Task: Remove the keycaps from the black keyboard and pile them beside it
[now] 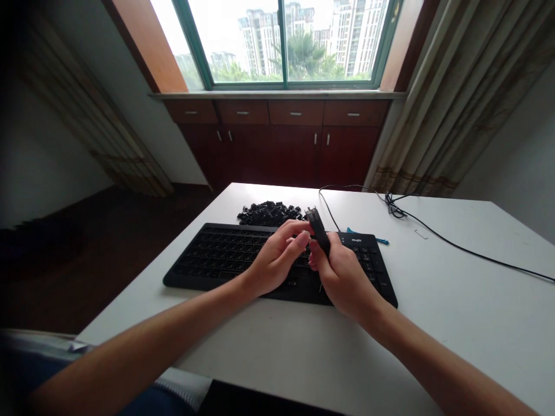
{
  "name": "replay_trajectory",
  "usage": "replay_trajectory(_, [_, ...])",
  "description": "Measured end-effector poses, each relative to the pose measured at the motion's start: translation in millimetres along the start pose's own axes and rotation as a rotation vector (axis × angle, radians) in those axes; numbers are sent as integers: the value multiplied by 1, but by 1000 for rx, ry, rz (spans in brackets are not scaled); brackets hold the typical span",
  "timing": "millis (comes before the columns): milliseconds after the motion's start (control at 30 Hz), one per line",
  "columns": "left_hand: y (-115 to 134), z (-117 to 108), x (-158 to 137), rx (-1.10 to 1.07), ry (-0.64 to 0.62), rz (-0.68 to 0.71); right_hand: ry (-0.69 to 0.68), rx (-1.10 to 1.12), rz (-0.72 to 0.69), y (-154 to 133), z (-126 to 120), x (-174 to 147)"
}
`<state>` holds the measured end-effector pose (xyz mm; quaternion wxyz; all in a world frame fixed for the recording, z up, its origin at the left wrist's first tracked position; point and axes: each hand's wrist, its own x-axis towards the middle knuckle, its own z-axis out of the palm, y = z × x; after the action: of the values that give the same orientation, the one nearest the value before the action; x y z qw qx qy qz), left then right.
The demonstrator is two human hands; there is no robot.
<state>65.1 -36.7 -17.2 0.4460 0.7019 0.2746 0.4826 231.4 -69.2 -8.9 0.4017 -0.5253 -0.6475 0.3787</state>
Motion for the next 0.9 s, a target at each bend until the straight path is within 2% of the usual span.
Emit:
replay_trajectory(133, [-1,0,0,-1,13,-23,-37,138,18,5,0,1])
replay_trajectory(233, [-1,1,0,-31,-27,-37,-66,142,-15,5,-1,1])
replay_trajectory(333, [1,1,0,-43,-53,-32,-138,48,-71,2,-8,1])
replay_trajectory(467, [6,-1,-1,26,-46,20,-249,-220,-266,4,-24,5])
replay_trajectory(567, [8,-1,-1,45,-77,60,-284,-295,-351,8,-31,7])
replay_trajectory(733, [8,0,0,53,-67,74,-236,-342,-392,14,-27,6])
replay_trajectory(900, [10,0,-1,130,-81,170,-139,-293,-499,14,-18,2])
